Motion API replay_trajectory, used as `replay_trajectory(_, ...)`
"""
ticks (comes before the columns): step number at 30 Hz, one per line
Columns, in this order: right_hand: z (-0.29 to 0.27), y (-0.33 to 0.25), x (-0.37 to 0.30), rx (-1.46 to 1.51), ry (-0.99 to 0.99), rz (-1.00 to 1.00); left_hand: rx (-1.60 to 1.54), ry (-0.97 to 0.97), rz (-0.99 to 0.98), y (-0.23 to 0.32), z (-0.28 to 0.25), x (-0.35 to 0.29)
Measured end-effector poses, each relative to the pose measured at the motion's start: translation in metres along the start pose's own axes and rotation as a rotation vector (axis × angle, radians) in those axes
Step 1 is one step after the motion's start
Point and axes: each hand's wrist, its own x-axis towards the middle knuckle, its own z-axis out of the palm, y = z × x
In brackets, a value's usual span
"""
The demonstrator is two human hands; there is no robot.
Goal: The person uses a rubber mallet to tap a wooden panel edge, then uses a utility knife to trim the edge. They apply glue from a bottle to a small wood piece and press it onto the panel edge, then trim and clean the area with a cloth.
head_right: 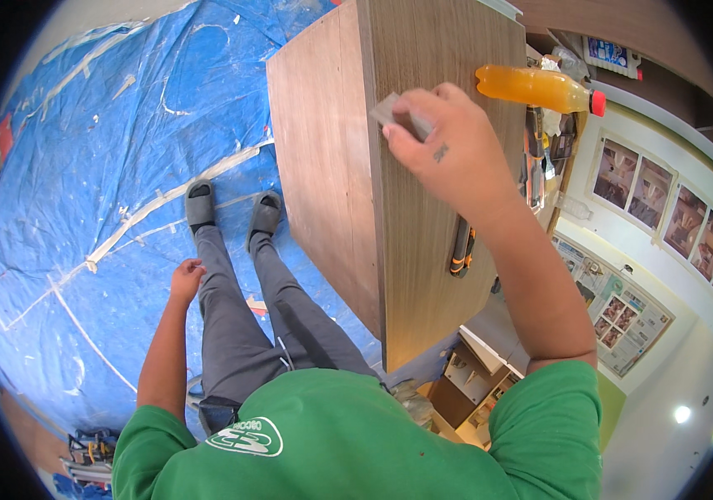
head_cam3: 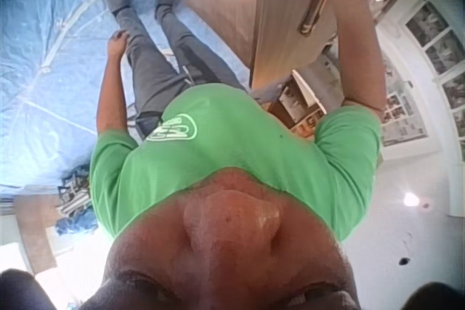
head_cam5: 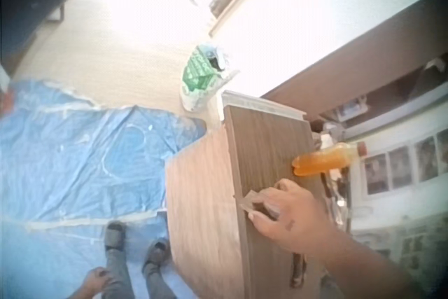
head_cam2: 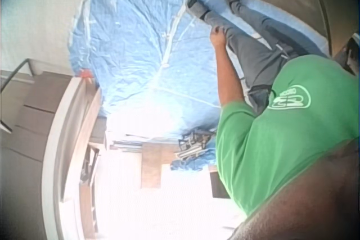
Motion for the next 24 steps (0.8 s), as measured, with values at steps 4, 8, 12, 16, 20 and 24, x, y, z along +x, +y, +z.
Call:
replay_trajectory(4,-0.003,-0.006,-0.029,-0.043,-0.175,0.105,-0.006,-0.001,-0.02,-0.007,0.005,-0.003)
replay_trajectory(8,-0.011,-0.004,-0.035,0.018,-0.129,0.049,0.02,-0.008,-0.027,-0.008,0.005,-0.003)
replay_trajectory(12,-0.003,-0.006,-0.016,0.026,0.033,-0.073,-0.024,0.022,-0.028,-0.006,-0.001,-0.006)
replay_trajectory(16,0.009,0.005,-0.036,0.02,-0.089,-0.051,0.032,0.013,-0.022,-0.008,-0.004,-0.003)
replay_trajectory(20,0.004,0.011,-0.082,0.082,-0.153,0.006,0.055,0.012,-0.042,-0.005,-0.015,-0.013)
replay_trajectory(24,-0.01,0.015,-0.077,0.202,-0.028,-0.012,0.046,0.042,-0.045,-0.013,-0.021,-0.013)
